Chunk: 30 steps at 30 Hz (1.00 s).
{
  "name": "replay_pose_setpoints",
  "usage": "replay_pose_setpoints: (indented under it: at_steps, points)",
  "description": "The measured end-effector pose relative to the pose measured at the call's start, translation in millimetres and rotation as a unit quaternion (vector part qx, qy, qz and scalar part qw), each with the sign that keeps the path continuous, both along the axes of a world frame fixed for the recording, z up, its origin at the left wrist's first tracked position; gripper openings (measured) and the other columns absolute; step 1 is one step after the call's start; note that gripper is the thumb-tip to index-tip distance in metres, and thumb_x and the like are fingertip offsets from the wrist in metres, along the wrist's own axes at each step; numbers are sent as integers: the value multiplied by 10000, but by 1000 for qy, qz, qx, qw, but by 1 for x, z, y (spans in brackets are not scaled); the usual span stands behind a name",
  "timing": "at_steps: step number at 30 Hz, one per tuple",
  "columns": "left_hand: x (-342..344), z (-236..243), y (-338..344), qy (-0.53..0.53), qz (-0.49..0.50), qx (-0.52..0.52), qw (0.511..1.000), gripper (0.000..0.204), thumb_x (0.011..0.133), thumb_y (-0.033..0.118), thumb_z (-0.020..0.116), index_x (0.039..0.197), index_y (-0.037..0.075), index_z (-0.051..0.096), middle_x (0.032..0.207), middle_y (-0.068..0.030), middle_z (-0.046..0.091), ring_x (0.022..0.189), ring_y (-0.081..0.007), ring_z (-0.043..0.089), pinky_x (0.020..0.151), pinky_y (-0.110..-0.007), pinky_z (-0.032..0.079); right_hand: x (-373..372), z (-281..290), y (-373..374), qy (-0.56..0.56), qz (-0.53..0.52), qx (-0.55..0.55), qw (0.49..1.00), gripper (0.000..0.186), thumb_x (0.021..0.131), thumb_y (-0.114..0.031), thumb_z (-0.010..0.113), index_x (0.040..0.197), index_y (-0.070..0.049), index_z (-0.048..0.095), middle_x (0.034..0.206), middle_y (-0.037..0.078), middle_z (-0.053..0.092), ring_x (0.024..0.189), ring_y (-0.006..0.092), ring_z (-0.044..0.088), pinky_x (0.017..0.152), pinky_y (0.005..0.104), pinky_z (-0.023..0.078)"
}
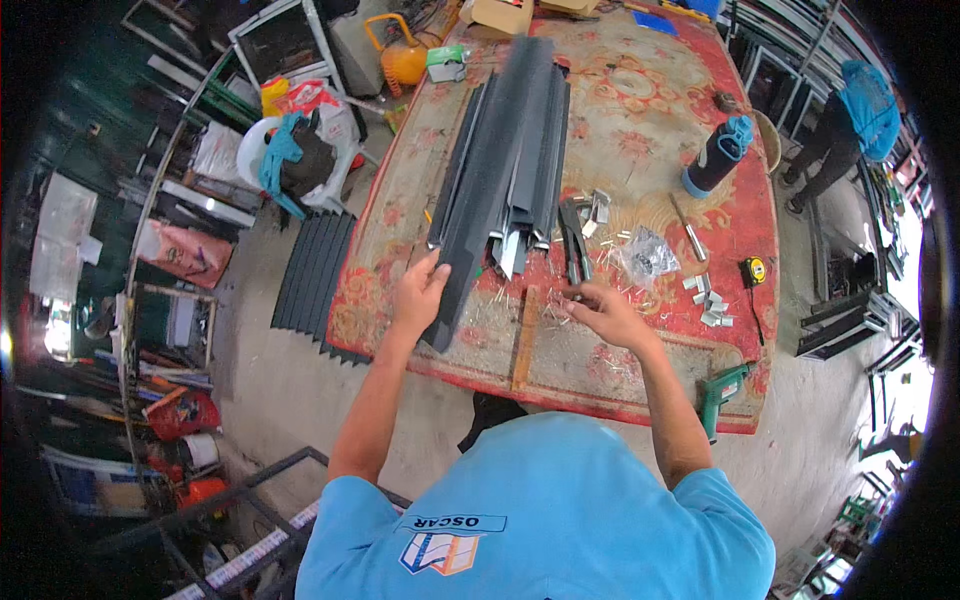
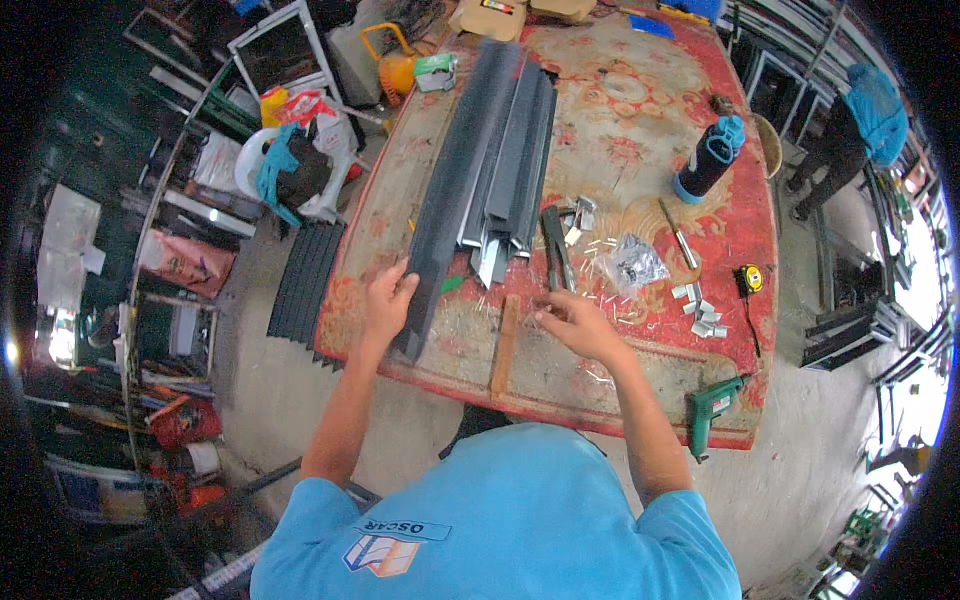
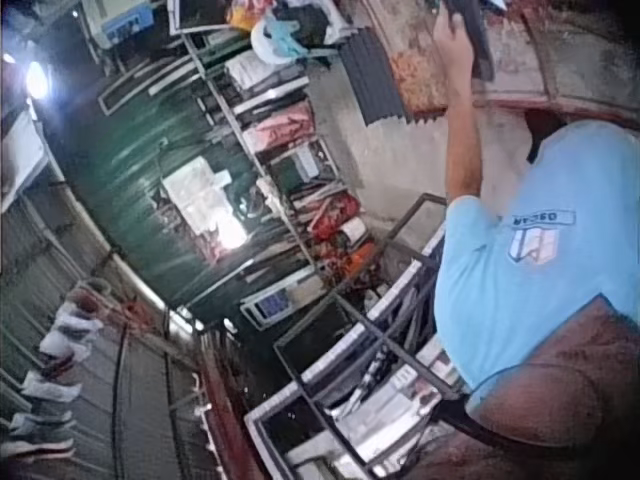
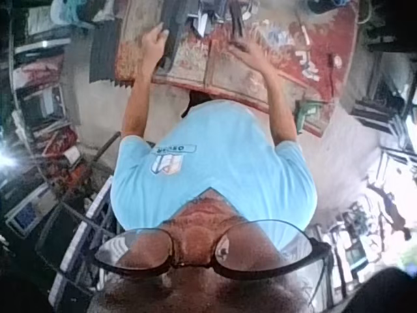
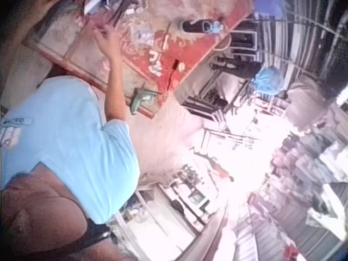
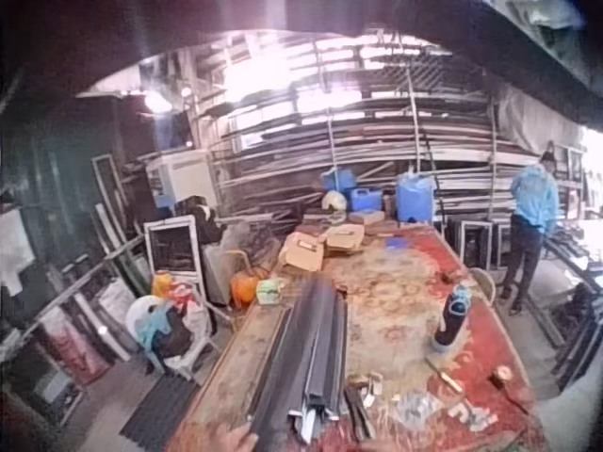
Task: Using a power drill to make holes in aluminum frame components for assembly.
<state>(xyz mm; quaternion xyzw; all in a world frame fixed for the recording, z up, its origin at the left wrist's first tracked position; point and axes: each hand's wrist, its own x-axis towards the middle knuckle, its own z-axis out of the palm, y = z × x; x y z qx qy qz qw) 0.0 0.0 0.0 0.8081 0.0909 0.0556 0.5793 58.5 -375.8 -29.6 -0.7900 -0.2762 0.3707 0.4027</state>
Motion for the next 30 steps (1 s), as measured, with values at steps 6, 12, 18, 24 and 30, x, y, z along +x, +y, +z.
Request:
replay_pose_setpoints:
  at_steps: [6,12,18,24,30]
  points:
    - [-79,9,-91,-200,-159,349,902,319,862,62,706,1176,83,761,1308,-111,709,1184,-329,676,1084,-501,497,-68,5,-37,405,-284,522,695,793,990,-627,582,1527,-75,392,1469,198,552,1357,397,523,1069,735,392]
    - [-96,-16,-141,-189,-188,265,927,219,800,105,800,1018,88,794,1318,-120,696,1291,-365,588,1116,-501,438,-85,-36,-76,368,-431,540,623,540,967,-328,619,1384,-2,513,1448,262,554,1332,438,543,1083,733,407]
    - [-107,-31,-87,-145,62,229,960,358,822,149,845,1150,61,733,1406,-158,633,1320,-340,569,1132,-471,413,-81,-34,-128,318,-431,595,600,644,871,-315,684,1408,-15,494,1507,285,489,1393,464,483,1113,703,398]
    - [-105,-22,-89,-15,49,119,992,589,888,220,819,1405,43,600,1397,-175,629,1333,-293,567,1148,-408,408,-83,-42,-179,271,-452,598,604,741,845,-348,690,1450,21,475,1584,291,404,1434,486,430,1128,734,346]
    - [-103,-36,-135,54,-32,89,994,765,848,304,854,1476,23,519,1422,-204,594,1310,-293,577,1127,-398,426,-77,-22,-194,268,-379,629,624,640,795,-199,694,1387,11,571,1555,288,447,1440,524,406,1194,702,289]
